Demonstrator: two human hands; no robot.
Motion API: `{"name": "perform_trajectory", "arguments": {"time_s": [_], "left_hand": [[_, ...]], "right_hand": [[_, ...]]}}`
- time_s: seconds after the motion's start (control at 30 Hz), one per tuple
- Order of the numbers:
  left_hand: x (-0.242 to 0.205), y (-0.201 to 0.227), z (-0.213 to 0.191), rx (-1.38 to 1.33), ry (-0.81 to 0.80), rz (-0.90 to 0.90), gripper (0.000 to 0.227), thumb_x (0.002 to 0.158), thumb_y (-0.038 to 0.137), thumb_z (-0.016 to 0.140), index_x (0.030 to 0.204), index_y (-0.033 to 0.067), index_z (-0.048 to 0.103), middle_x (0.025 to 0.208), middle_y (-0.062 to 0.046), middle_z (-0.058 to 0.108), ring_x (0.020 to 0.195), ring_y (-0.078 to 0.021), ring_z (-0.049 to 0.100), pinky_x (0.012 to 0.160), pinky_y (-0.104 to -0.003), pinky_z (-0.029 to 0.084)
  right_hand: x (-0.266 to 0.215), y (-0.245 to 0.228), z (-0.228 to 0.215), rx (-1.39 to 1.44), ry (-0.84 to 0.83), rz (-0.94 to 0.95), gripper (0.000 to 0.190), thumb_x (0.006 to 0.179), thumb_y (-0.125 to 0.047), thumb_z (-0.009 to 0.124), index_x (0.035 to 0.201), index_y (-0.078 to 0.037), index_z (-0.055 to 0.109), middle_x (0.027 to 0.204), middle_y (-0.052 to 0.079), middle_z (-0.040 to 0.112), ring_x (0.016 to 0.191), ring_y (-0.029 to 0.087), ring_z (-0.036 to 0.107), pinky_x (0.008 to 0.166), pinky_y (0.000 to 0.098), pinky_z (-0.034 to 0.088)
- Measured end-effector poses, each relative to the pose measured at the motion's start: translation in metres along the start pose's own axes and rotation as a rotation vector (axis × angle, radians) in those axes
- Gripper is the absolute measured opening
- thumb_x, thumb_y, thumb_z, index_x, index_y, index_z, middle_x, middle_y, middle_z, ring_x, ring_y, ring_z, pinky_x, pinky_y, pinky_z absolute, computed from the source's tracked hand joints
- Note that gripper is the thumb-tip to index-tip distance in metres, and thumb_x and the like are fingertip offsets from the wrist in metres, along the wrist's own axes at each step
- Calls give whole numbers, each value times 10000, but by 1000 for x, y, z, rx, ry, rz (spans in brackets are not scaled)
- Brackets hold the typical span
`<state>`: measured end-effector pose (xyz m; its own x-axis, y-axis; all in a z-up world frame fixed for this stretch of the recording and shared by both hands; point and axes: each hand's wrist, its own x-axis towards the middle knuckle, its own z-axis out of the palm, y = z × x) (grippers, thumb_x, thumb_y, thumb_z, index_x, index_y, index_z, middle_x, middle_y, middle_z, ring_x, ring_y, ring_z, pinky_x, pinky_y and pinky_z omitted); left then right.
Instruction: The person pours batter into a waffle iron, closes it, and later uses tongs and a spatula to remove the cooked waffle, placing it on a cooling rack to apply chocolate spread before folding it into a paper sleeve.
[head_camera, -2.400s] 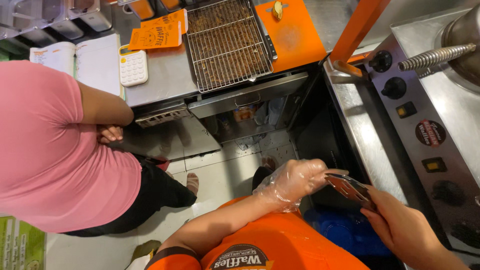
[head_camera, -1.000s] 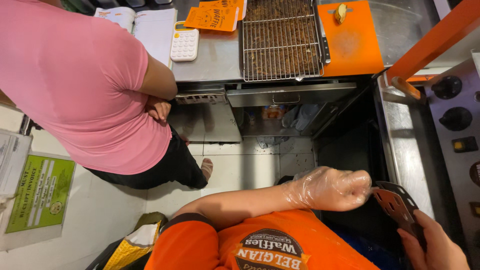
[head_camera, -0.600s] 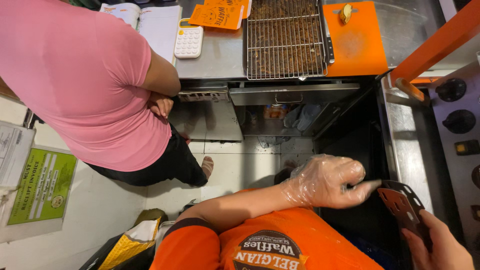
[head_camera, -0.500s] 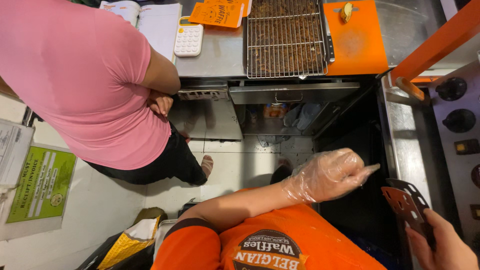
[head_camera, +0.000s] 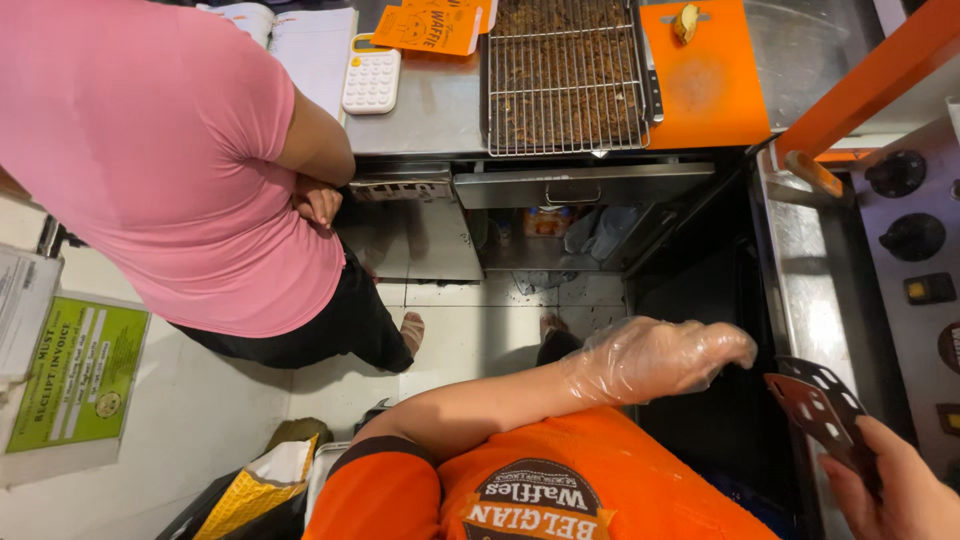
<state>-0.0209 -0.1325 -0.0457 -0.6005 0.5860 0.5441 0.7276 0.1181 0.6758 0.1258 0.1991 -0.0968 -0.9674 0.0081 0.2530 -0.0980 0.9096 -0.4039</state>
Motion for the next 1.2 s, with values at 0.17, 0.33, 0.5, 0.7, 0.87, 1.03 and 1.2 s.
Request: {"name": "perform_trajectory", "arguments": {"time_s": [0.17, 0.33, 0.5, 0.7, 0.87, 1.03, 1.2], "left_hand": [[0, -11, 13, 218, 48, 139, 257, 1060, 229, 670, 1305, 247, 594, 808, -26, 637, 637, -191, 654, 539, -294, 552], [0, -8, -2, 439, 77, 297, 186, 1096, 251, 661, 1264, 173, 656, 722, -45, 566, 554, -213, 583, 448, -351, 465], [0, 1, -11, 400, 139, 279, 295, 1052, 129, 612, 1341, 95, 661, 609, -52, 503, 541, -235, 546, 420, -362, 438], [3, -2, -4, 408, 128, 288, 373, 987, 35, 597, 1319, -131, 557, 822, -105, 552, 685, -232, 610, 568, -334, 539], [7, 1, -6, 413, 174, 362, 180, 961, -46, 659, 1119, -93, 586, 798, -98, 514, 709, -242, 588, 587, -358, 519], [10, 18, -14, 83, 202, 87, 276, 925, 10, 716, 763, 45, 495, 726, -86, 475, 595, -233, 533, 550, -368, 496], [9, 22, -39, 258, 128, 458, 181, 795, 19, 683, 691, 64, 542, 855, -62, 664, 781, -250, 649, 636, -422, 475]], "right_hand": [[-4, -4, 1, -195, -152, 175, 539, 864, -148, 801, 1302, 46, 553, 914, 186, 745, 792, 225, 765, 668, 303, 620], [-2, 13, 6, -6, -62, 18, 579, 833, -108, 727, 1334, 100, 524, 913, 196, 725, 753, 183, 754, 688, 300, 602], [-5, -9, 2, -22, -67, 146, 536, 871, -104, 736, 1343, 75, 556, 868, 179, 738, 736, 192, 758, 668, 293, 601], [0, -35, -7, -80, -100, 170, 563, 831, -161, 748, 1321, 56, 577, 902, 194, 749, 783, 239, 772, 700, 331, 616], [-3, -28, -13, -200, -215, 159, 642, 823, -240, 745, 1348, 70, 545, 909, 183, 757, 778, 250, 782, 691, 337, 621], [-1, -27, -15, -199, -288, 269, 639, 856, -258, 747, 1380, 44, 542, 874, 148, 764, 753, 208, 795, 673, 307, 640], [2, -37, -17, -193, -296, 271, 603, 859, -251, 741, 1361, 24, 553, 878, 145, 763, 744, 206, 793, 663, 308, 635]]}}
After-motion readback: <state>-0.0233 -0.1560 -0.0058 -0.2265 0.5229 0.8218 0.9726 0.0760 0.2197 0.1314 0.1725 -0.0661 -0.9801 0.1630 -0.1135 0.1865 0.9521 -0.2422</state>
